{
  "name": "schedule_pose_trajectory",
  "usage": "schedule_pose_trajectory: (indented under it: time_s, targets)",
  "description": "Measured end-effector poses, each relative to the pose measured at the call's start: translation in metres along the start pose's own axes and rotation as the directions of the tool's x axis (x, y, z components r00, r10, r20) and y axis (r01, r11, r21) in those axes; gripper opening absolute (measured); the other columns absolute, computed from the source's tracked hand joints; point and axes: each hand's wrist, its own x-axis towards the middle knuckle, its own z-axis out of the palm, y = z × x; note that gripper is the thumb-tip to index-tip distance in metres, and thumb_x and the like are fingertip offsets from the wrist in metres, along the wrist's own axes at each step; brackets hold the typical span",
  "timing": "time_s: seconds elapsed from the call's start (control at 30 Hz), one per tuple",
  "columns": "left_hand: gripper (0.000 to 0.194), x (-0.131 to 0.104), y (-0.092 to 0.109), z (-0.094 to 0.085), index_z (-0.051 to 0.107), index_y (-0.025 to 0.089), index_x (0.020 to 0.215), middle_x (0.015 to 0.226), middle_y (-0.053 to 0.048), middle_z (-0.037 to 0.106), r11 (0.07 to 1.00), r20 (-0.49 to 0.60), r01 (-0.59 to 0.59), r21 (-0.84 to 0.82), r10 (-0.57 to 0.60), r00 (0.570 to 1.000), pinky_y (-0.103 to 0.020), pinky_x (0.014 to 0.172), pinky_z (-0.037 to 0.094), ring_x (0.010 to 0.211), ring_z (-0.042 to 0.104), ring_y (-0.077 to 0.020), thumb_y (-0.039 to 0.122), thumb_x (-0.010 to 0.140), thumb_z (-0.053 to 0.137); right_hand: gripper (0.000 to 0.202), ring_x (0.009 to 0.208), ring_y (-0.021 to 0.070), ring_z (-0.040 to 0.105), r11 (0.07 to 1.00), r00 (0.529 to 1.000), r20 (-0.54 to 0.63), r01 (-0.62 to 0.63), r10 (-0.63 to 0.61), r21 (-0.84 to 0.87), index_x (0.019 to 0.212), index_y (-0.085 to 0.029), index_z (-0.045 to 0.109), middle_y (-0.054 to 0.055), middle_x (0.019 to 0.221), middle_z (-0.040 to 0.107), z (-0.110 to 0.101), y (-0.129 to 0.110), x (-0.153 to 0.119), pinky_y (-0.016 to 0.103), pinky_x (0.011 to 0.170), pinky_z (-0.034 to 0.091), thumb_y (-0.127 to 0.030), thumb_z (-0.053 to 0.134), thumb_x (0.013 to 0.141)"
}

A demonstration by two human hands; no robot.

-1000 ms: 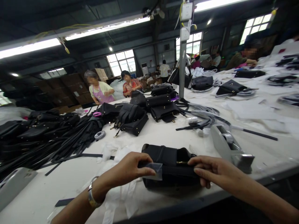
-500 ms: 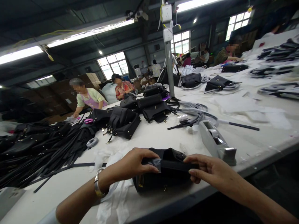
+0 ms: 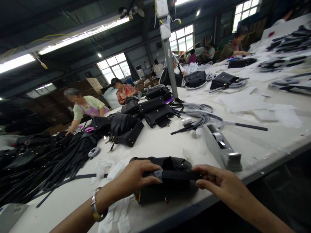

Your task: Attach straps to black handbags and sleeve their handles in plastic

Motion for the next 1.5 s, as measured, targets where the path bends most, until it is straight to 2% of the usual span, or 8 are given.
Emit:
schedule_pose_trajectory:
  time_s: [0.2,0.5,0.73,0.97,1.17,1.3,1.4,1.5]
  targets:
    - [0.039,-0.002,0.008,0.002,0.074,0.020,0.100,0.085,-0.003,0.071,0.999,0.043,0.033,-0.035,-0.031,0.999,-0.023,0.071,0.043,0.079,0.063,-0.0162,0.045,0.100,0.044,0.039,0.069,0.0221,0.071,0.997,0.998,0.003,0.069,-0.069,-0.025,0.087,-0.025,0.076,0.003,0.069,0.075,-0.002,0.004,0.002,0.030,0.071,0.053,-0.056,0.053,0.091]
    - [0.057,0.002,0.011,-0.006,0.074,0.016,0.091,0.067,0.000,0.059,0.935,0.290,0.234,-0.266,-0.153,0.945,-0.021,0.057,0.040,0.059,0.051,-0.0115,0.058,0.097,0.037,0.053,0.045,0.0121,0.059,0.934,0.964,0.233,-0.194,0.126,0.299,0.064,-0.017,0.059,-0.001,0.051,0.061,0.007,0.009,0.016,0.023,0.050,0.044,-0.066,0.057,0.084]
    - [0.059,0.006,0.007,-0.010,0.074,0.016,0.092,0.066,0.001,0.055,0.939,0.345,0.252,-0.236,-0.161,0.925,-0.020,0.054,0.038,0.058,0.050,-0.0113,0.062,0.096,0.037,0.053,0.043,0.0110,0.057,0.905,0.962,0.209,-0.240,0.174,0.351,0.062,-0.017,0.057,-0.001,0.053,0.059,0.012,0.012,0.012,0.022,0.048,0.043,-0.065,0.062,0.081]
    - [0.060,0.011,0.015,-0.007,0.065,0.015,0.072,0.060,0.004,0.039,0.969,0.219,0.171,-0.181,-0.130,0.967,-0.022,0.049,0.027,0.055,0.034,-0.0100,0.064,0.093,0.039,0.036,0.066,0.0166,0.064,0.967,0.998,0.030,0.051,-0.060,0.248,0.091,-0.019,0.077,0.001,0.068,0.065,0.016,-0.002,0.004,0.028,0.069,0.051,-0.052,0.066,0.085]
    - [0.037,0.015,0.032,-0.002,0.068,0.017,0.089,0.071,0.002,0.056,0.960,0.219,0.093,-0.265,-0.034,0.975,-0.020,0.056,0.035,0.063,0.046,-0.0108,0.051,0.089,0.056,0.027,0.093,0.0219,0.067,0.958,0.968,-0.072,0.247,-0.239,0.146,0.106,-0.027,0.078,0.005,0.099,0.073,0.028,-0.008,0.002,0.031,0.086,0.054,-0.043,0.066,0.088]
    - [0.024,0.018,0.038,-0.002,0.067,0.016,0.094,0.078,0.000,0.063,0.951,0.153,0.083,-0.298,-0.039,0.987,-0.022,0.062,0.040,0.068,0.052,-0.0125,0.037,0.089,0.056,0.034,0.118,0.0263,0.060,0.959,0.933,-0.222,0.280,-0.282,-0.041,0.118,-0.026,0.071,0.007,0.124,0.068,0.028,-0.001,0.011,0.041,0.108,0.043,-0.044,0.056,0.094]
    - [0.017,0.021,0.038,0.000,0.065,0.016,0.096,0.082,-0.001,0.068,0.919,0.143,0.103,-0.380,-0.052,0.988,-0.023,0.067,0.044,0.069,0.055,-0.0130,0.026,0.087,0.054,0.039,0.127,0.0281,0.053,0.922,0.924,-0.092,0.356,-0.372,-0.155,0.126,-0.024,0.067,0.009,0.134,0.063,0.025,0.006,0.024,0.047,0.114,0.035,-0.044,0.053,0.095]
    - [0.016,0.023,0.036,0.004,0.064,0.016,0.094,0.078,0.001,0.065,0.901,0.108,0.113,-0.419,-0.074,0.991,-0.024,0.066,0.043,0.067,0.054,-0.0124,0.023,0.086,0.053,0.038,0.121,0.0266,0.057,0.882,0.894,0.133,0.446,-0.429,-0.151,0.128,-0.025,0.065,0.010,0.126,0.066,0.020,0.005,0.035,0.044,0.109,0.041,-0.041,0.051,0.096]
